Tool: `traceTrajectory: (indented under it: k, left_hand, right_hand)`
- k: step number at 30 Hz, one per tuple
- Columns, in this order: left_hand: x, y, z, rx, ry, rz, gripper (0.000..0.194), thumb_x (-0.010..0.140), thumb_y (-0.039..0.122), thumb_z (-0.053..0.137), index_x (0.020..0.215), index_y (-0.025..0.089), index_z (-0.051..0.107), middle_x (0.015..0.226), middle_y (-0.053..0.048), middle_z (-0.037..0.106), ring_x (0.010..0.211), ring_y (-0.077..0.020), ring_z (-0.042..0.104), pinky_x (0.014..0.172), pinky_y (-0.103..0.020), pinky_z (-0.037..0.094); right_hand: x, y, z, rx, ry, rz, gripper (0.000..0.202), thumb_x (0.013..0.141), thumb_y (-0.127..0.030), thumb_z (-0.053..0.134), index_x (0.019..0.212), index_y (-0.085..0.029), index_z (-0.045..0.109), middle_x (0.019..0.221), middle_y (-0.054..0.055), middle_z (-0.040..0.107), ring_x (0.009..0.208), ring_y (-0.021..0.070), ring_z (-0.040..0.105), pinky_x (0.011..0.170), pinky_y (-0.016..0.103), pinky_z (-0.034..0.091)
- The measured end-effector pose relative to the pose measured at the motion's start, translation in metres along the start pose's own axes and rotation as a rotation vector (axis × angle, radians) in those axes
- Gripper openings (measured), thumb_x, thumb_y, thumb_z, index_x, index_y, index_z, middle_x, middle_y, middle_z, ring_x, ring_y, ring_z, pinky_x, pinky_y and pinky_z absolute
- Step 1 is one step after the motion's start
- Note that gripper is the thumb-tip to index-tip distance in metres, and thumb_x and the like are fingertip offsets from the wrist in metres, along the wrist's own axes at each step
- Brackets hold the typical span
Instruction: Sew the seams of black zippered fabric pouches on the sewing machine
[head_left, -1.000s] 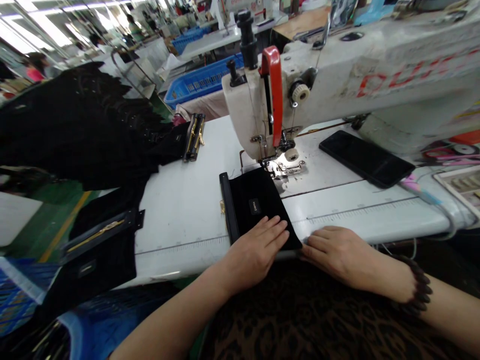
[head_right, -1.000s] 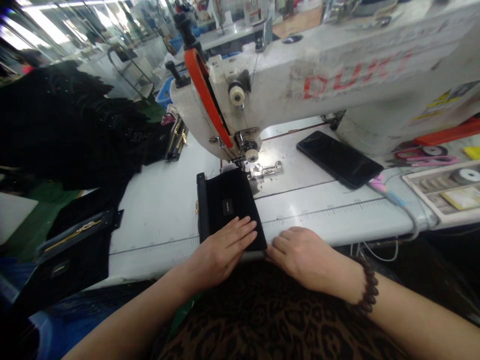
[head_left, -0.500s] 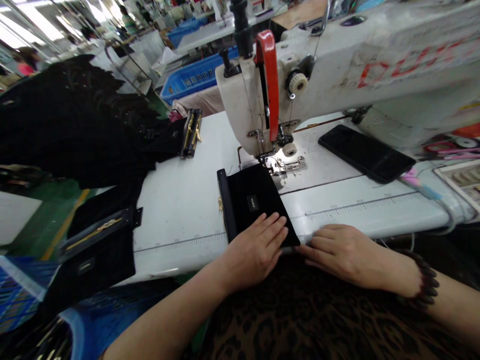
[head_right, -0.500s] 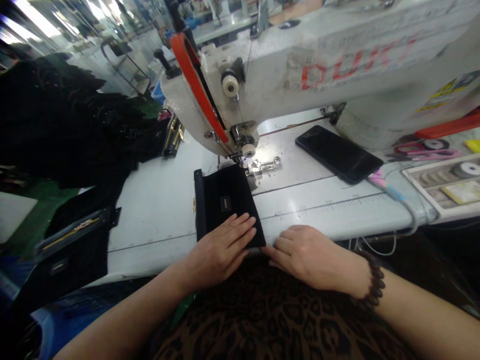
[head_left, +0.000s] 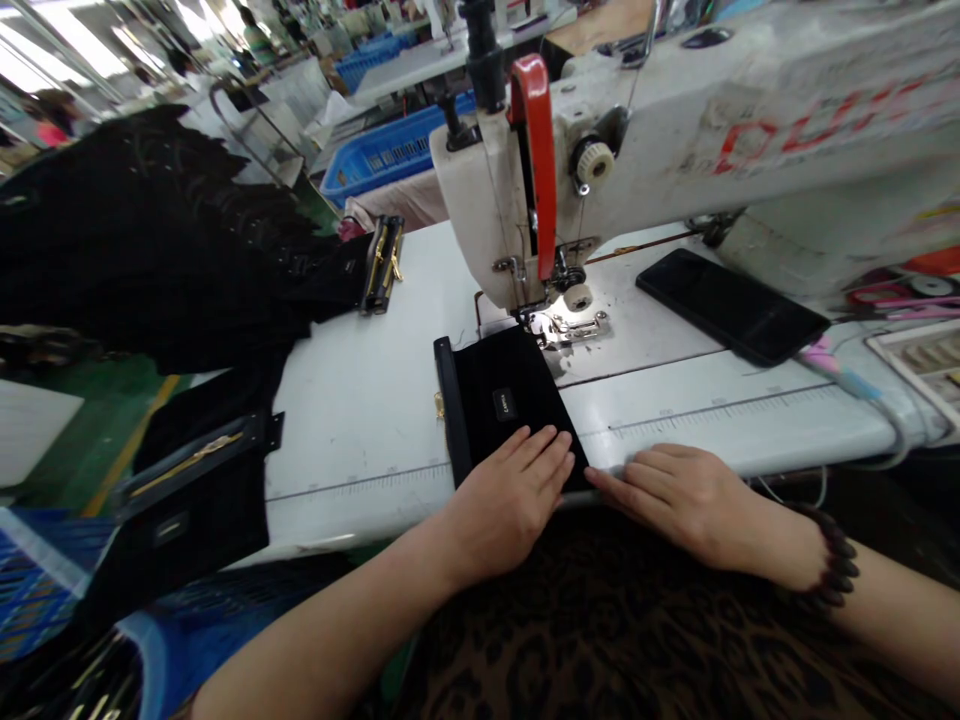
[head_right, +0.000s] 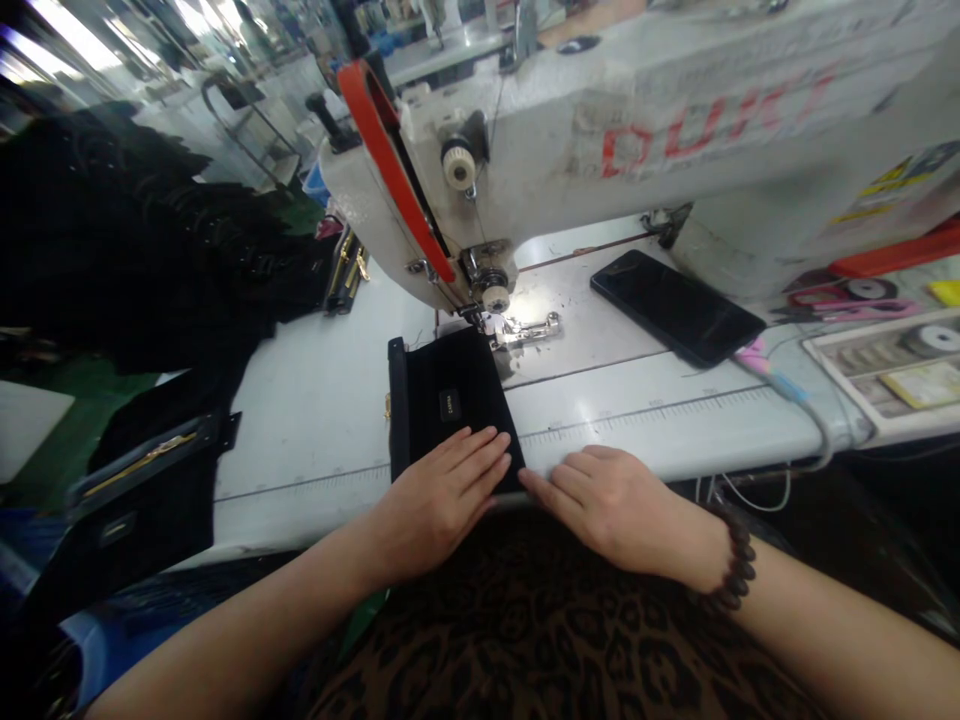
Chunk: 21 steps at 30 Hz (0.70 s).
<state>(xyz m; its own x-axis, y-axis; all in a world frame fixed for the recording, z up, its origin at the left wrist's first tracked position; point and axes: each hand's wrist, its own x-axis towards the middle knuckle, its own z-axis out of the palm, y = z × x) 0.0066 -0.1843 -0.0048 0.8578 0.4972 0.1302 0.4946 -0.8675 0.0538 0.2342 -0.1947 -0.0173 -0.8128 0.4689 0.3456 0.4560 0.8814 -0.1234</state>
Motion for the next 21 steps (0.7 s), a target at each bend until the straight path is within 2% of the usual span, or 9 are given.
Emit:
traceTrajectory:
  k: [2,6,13,16,21]
  left_hand:
    - [0.002,0.002,-0.003,0.019,0.032,0.001,0.032,0.09,0.022,0.039,0.112,0.003,0.054,0.119,-0.016,0.055,0.111,-0.0266,0.051,0.094,-0.039,0.044]
    - [0.006,0.007,-0.009,0.078,0.115,0.09,0.029,0.087,0.01,0.036,0.099,0.001,0.06,0.102,-0.016,0.063,0.097,-0.026,0.059,0.086,-0.034,0.05]
    - [0.011,0.007,-0.009,0.167,0.144,0.173,0.028,0.083,0.005,0.035,0.09,-0.004,0.06,0.088,-0.021,0.065,0.085,-0.0256,0.064,0.073,-0.032,0.055]
    - [0.011,0.002,-0.007,0.084,0.199,0.137,0.026,0.084,0.007,0.037,0.086,-0.001,0.061,0.085,-0.018,0.065,0.084,-0.0233,0.064,0.075,-0.03,0.055]
    - [0.01,-0.002,-0.009,-0.063,0.179,0.021,0.025,0.088,0.013,0.037,0.089,0.004,0.06,0.089,-0.014,0.066,0.087,-0.0189,0.063,0.078,-0.028,0.054]
  right_hand:
    - [0.0,0.0,0.001,0.015,-0.022,0.012,0.027,0.089,-0.009,0.036,0.112,-0.002,0.05,0.068,0.004,0.055,0.058,0.0158,0.048,0.052,0.03,0.041]
    - [0.0,0.0,0.003,0.043,-0.027,0.031,0.027,0.09,-0.011,0.037,0.111,-0.003,0.052,0.071,0.006,0.058,0.061,0.0165,0.052,0.056,0.03,0.043]
    - [0.003,0.002,0.006,0.057,0.052,0.062,0.022,0.091,-0.015,0.041,0.105,-0.007,0.056,0.065,0.003,0.057,0.058,0.0138,0.051,0.055,0.028,0.042]
    - [0.001,0.001,0.007,0.038,0.092,0.037,0.022,0.089,-0.011,0.041,0.107,-0.005,0.053,0.066,0.003,0.056,0.058,0.0139,0.05,0.055,0.028,0.041]
    - [0.003,0.0,0.003,-0.02,0.157,-0.011,0.023,0.089,-0.007,0.038,0.108,-0.005,0.049,0.062,0.001,0.052,0.054,0.0133,0.046,0.051,0.027,0.038]
